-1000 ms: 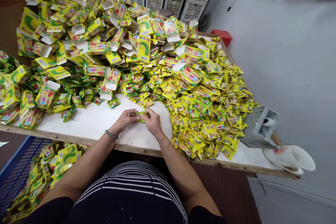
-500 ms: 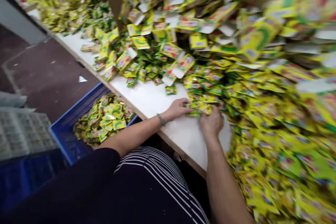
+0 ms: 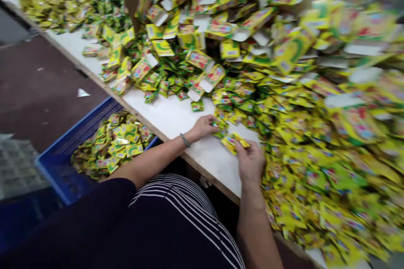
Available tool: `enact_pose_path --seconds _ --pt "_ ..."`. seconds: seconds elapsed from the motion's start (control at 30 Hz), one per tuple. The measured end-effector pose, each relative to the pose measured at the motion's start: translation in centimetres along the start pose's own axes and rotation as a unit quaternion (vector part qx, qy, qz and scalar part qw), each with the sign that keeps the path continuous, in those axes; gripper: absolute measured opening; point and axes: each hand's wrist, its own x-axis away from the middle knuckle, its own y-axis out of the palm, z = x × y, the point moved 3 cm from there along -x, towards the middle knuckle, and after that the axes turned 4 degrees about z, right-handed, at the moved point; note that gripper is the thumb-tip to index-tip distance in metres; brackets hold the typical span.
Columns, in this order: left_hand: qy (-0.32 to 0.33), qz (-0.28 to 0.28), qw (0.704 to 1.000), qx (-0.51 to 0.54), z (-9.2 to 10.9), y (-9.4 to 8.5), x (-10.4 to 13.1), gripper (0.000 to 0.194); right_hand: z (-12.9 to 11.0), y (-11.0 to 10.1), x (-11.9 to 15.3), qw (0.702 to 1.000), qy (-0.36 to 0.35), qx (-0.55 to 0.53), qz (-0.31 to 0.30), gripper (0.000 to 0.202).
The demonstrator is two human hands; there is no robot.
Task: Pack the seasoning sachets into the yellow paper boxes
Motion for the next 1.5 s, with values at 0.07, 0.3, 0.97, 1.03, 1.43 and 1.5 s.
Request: enact_pose_path --seconds 0.07,0.3,0.97,1.03,1.43,1.5 --pt "-0.011 -0.037 0.997 0.070 0.0 0.4 0.2 0.028 -0.8 0.7 0.2 0.994 0.040 -0.101 -0.009 0.044" --pt "-0.040 -0.197 0.967 0.155 0.9 1.1 0.4 0.036 -1.5 2.2 -0.7 0.989 0.072 -0.085 -0.101 0.038" --pt "0.006 -0.165 0.983 0.080 2.1 1.2 0.5 0.056 -1.2 3.5 -2.1 0.981 0.065 -0.107 -0.151 0.037" --pt "0.025 -0.147 0.989 0.006 3.5 0.7 0.2 0.052 -0.9 3.2 -2.3 0.985 0.066 -0.106 -0.118 0.037" --pt "0.181 0.233 0.816 -0.497 11.9 -7.1 -7.4 0.052 -1.4 3.7 -2.2 0.991 0.050 -0.068 -0.106 0.036" --pt "0.203 0.227 0.820 -0.485 11.4 -7.7 -6.2 0.057 -1.2 3.4 -2.4 0.987 0.064 -0.090 -0.115 0.036"
